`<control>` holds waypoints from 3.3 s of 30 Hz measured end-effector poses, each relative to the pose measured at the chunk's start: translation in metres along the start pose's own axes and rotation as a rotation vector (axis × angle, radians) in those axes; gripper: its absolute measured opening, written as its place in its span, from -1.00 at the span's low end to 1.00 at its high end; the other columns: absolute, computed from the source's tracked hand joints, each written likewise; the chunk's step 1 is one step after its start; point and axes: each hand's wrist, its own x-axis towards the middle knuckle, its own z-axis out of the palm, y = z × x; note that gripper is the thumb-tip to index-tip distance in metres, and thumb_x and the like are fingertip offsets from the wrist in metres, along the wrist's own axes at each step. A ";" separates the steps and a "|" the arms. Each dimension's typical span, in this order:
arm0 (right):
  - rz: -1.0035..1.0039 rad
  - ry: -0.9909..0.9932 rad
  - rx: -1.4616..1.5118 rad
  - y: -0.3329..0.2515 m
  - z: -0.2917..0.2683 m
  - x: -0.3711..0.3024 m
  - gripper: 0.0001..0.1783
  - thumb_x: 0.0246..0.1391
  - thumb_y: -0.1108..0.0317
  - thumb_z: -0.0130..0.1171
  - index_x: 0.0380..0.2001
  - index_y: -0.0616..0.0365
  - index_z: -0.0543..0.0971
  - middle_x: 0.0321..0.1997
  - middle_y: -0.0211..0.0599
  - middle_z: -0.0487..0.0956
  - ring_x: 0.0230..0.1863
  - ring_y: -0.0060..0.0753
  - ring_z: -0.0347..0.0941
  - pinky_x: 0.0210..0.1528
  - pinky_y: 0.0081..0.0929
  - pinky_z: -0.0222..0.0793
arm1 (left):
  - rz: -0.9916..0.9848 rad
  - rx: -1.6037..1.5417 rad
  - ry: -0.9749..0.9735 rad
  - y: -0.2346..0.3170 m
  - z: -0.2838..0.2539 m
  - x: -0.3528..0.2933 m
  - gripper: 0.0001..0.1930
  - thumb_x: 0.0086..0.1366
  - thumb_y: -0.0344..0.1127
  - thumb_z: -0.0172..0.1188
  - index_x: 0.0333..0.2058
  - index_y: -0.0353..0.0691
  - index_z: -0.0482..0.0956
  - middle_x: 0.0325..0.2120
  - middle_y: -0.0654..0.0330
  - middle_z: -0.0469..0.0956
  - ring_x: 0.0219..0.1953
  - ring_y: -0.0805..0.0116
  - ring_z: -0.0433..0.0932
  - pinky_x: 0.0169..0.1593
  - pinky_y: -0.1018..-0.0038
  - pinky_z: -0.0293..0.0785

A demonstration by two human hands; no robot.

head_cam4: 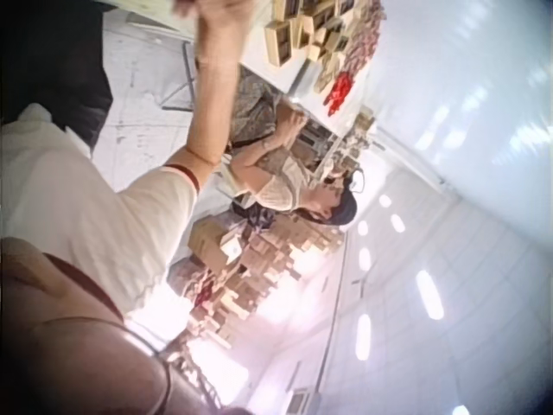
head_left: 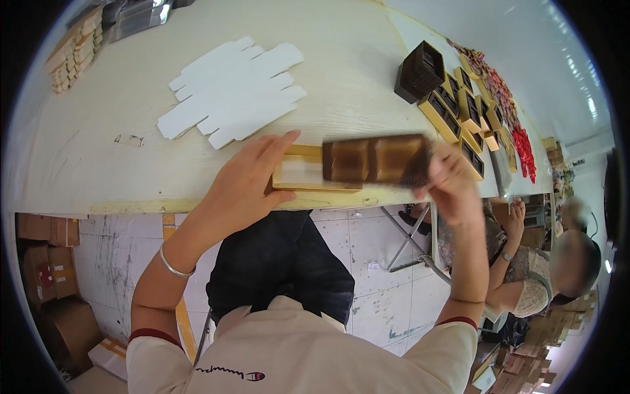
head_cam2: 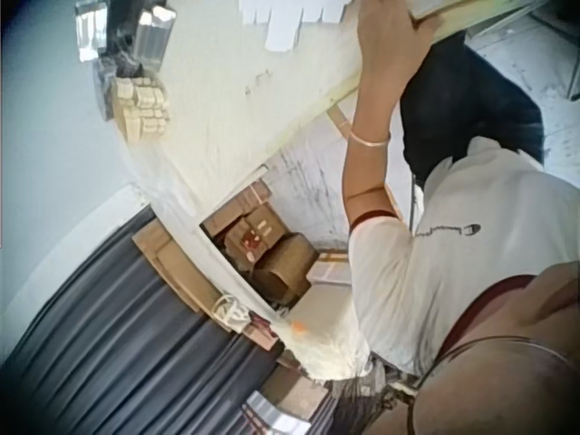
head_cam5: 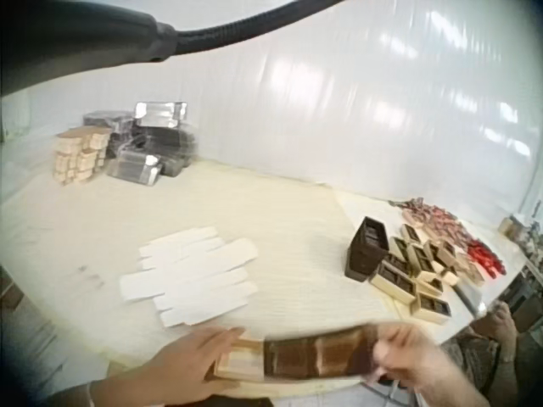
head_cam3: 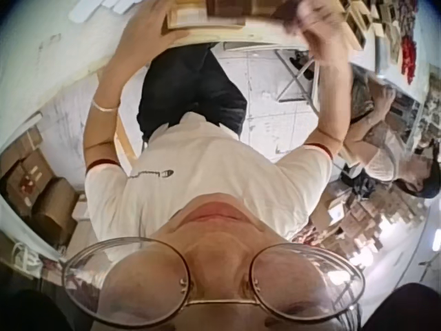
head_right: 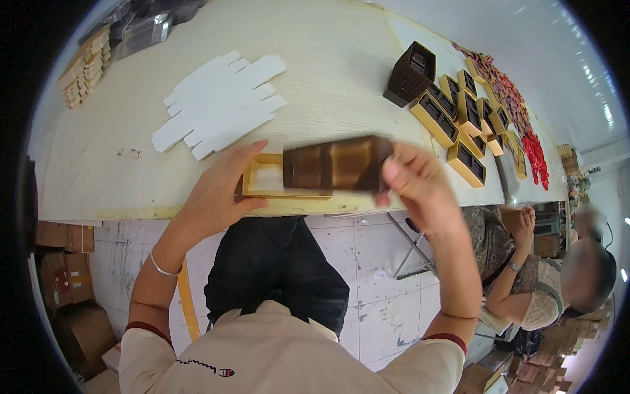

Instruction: The person folds flat white cardboard pieces into small rectangular boxes. They then pick up a black plastic insert and place it inside each assembled box. The finished units are stacked on the table.

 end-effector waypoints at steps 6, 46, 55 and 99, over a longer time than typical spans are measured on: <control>0.164 0.065 0.320 0.052 -0.004 0.001 -0.71 0.24 0.21 0.07 -0.29 0.28 0.49 -0.45 -0.26 0.57 -0.49 -0.47 0.50 -0.43 -0.63 0.43 | 0.048 0.009 -0.091 -0.003 0.001 0.010 -0.20 -0.05 -0.40 0.40 0.20 -0.21 0.24 0.02 0.03 0.36 0.05 0.04 0.36 0.10 0.30 0.32; -0.595 0.147 -1.458 0.103 0.067 0.008 -0.20 -0.04 -0.03 0.22 0.13 0.36 0.33 0.18 0.29 0.25 0.12 0.16 0.29 0.07 -0.18 0.30 | 0.378 0.486 -0.217 -0.003 0.022 0.029 -0.16 0.05 0.11 0.25 0.25 -0.18 0.23 0.29 0.08 0.14 0.37 0.06 -0.03 0.36 -0.08 -0.23; -0.625 0.173 -1.365 0.104 0.067 0.005 -0.40 0.02 0.16 0.21 0.15 0.08 0.41 0.24 0.28 0.20 0.12 0.19 0.27 0.17 -0.08 0.19 | 0.337 0.580 -0.222 -0.006 -0.003 0.036 -0.11 -0.06 0.00 0.36 0.25 -0.12 0.22 0.23 0.16 0.21 0.36 0.13 0.03 0.38 -0.02 -0.24; -0.406 0.921 -1.427 0.001 -0.213 -0.020 -0.53 0.16 0.16 0.16 0.08 0.15 0.47 0.13 -0.05 0.43 0.26 -0.02 0.24 0.24 -0.17 0.17 | -0.115 0.603 0.017 -0.028 -0.039 0.009 -0.64 0.12 -0.09 0.26 -0.26 -0.27 0.55 -0.26 0.08 0.55 -0.18 0.15 0.50 -0.13 0.27 0.42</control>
